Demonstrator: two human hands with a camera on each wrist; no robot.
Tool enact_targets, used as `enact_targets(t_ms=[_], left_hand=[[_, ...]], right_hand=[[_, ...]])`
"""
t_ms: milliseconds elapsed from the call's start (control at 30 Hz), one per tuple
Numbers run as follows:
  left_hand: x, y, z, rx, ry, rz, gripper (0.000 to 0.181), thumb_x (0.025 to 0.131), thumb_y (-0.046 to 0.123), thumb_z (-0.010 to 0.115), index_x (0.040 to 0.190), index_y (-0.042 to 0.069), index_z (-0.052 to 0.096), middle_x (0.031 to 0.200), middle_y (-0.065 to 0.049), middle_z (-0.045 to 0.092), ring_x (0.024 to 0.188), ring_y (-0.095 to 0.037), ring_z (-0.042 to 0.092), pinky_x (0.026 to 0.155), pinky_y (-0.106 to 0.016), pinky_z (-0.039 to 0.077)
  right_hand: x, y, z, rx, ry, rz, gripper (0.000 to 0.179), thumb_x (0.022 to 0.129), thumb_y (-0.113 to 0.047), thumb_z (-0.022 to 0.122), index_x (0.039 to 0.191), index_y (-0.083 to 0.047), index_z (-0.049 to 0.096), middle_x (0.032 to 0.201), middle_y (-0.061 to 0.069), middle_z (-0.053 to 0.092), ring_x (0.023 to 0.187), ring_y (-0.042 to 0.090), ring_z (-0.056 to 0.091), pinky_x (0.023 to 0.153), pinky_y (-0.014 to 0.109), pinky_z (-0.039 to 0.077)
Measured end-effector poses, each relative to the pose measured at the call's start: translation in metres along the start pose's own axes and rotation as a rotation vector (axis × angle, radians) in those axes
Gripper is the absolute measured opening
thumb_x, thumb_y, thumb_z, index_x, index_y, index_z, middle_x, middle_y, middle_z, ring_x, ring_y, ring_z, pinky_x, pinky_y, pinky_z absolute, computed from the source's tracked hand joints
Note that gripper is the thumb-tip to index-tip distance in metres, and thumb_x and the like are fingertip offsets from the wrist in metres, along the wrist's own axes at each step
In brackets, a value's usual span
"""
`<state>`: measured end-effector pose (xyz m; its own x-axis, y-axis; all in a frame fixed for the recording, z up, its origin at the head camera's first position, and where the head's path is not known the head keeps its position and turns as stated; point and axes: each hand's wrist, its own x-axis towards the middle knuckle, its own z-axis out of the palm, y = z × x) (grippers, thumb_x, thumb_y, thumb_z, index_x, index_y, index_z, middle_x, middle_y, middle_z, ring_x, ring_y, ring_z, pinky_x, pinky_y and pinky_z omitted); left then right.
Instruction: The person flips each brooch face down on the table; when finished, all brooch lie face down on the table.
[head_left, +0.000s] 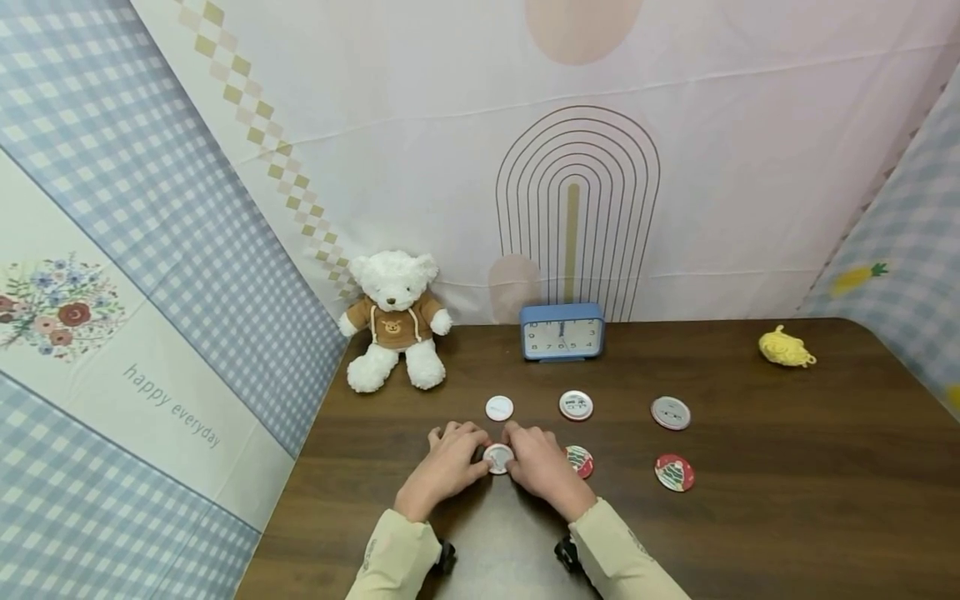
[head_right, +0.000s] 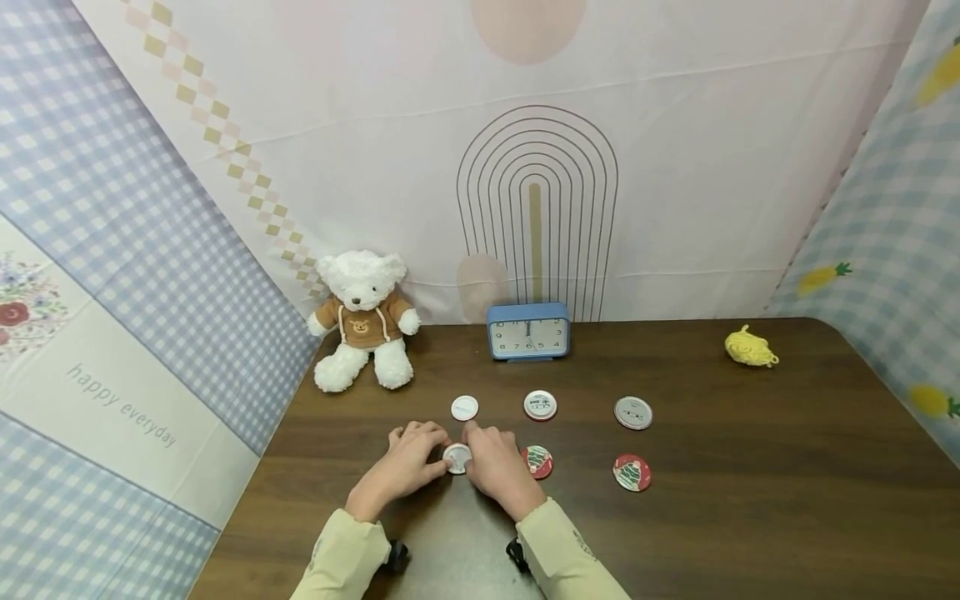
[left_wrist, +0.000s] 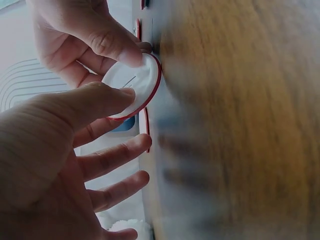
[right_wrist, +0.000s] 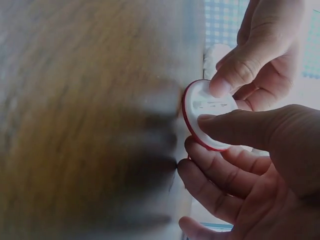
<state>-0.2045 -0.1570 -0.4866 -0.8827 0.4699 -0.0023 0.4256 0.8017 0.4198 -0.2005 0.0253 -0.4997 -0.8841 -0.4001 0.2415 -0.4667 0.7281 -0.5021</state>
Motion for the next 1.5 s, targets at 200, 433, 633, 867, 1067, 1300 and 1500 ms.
enact_targets(t_ms=[200, 433, 633, 867, 1067, 1300, 1500], left_hand=[[0.0021, 0.0003, 0.0002, 0.009, -0.011, -0.011, 0.013, 0.091, 0.017, 0.075, 0.101, 0.013, 0.068, 0.108, -0.004, 0.063, 0.103, -0.029, 0.051, 0.095, -0.067, 0.029], [0.0034, 0.0018, -0.0004, 0.005, 0.001, -0.008, 0.024, 0.088, 0.019, 0.079, 0.103, 0.017, 0.061, 0.104, -0.003, 0.06, 0.102, -0.03, 0.05, 0.096, -0.066, 0.029], [0.0037, 0.0018, 0.0003, 0.009, 0.017, 0.014, 0.032, 0.084, 0.016, 0.082, 0.106, 0.014, 0.059, 0.104, -0.006, 0.06, 0.102, -0.032, 0.05, 0.093, -0.065, 0.031], [0.0036, 0.0009, 0.0004, 0.019, -0.016, -0.012, 0.027, 0.084, 0.015, 0.081, 0.104, 0.014, 0.064, 0.112, -0.005, 0.06, 0.109, -0.031, 0.05, 0.094, -0.063, 0.032], [0.0042, -0.0017, 0.0013, 0.016, -0.041, -0.025, 0.027, 0.085, 0.018, 0.081, 0.108, 0.012, 0.066, 0.117, -0.005, 0.06, 0.115, -0.033, 0.048, 0.095, -0.063, 0.032], [0.0066, -0.0028, 0.0019, 0.014, -0.055, -0.037, 0.028, 0.088, 0.018, 0.079, 0.111, 0.01, 0.067, 0.12, -0.007, 0.059, 0.118, -0.035, 0.047, 0.093, -0.061, 0.033], [0.0078, -0.0037, 0.0024, 0.02, -0.068, -0.035, 0.028, 0.09, 0.019, 0.078, 0.113, 0.009, 0.068, 0.123, -0.009, 0.057, 0.118, -0.037, 0.046, 0.092, -0.062, 0.033]], right_hand=[[0.0021, -0.0006, 0.0015, -0.036, 0.007, 0.036, 0.03, 0.072, 0.0, 0.08, 0.086, -0.01, 0.055, 0.069, 0.003, 0.059, 0.065, 0.027, 0.061, 0.06, 0.045, 0.047], [0.0054, -0.0015, 0.0027, -0.097, 0.003, 0.046, 0.029, 0.069, 0.001, 0.08, 0.082, -0.01, 0.057, 0.071, 0.002, 0.058, 0.068, 0.026, 0.062, 0.062, 0.046, 0.047], [0.0071, -0.0031, 0.0029, -0.107, -0.032, 0.072, 0.023, 0.07, 0.001, 0.078, 0.08, -0.009, 0.06, 0.073, 0.004, 0.06, 0.073, 0.029, 0.063, 0.065, 0.049, 0.048], [0.0078, -0.0041, 0.0043, -0.087, -0.084, 0.097, 0.017, 0.072, 0.0, 0.077, 0.079, -0.008, 0.064, 0.076, 0.005, 0.059, 0.079, 0.032, 0.061, 0.068, 0.052, 0.048], [0.007, -0.0052, 0.0051, -0.084, -0.076, 0.064, 0.016, 0.071, 0.003, 0.075, 0.077, -0.007, 0.064, 0.077, 0.008, 0.059, 0.079, 0.036, 0.061, 0.065, 0.054, 0.048], [0.0083, -0.0045, 0.0053, -0.08, -0.058, 0.034, 0.015, 0.071, 0.005, 0.073, 0.076, -0.005, 0.063, 0.076, 0.01, 0.057, 0.077, 0.036, 0.06, 0.065, 0.054, 0.048], [0.0092, -0.004, 0.0049, -0.069, -0.068, 0.029, 0.015, 0.073, 0.006, 0.073, 0.074, -0.004, 0.062, 0.076, 0.01, 0.057, 0.078, 0.037, 0.06, 0.065, 0.053, 0.048]])
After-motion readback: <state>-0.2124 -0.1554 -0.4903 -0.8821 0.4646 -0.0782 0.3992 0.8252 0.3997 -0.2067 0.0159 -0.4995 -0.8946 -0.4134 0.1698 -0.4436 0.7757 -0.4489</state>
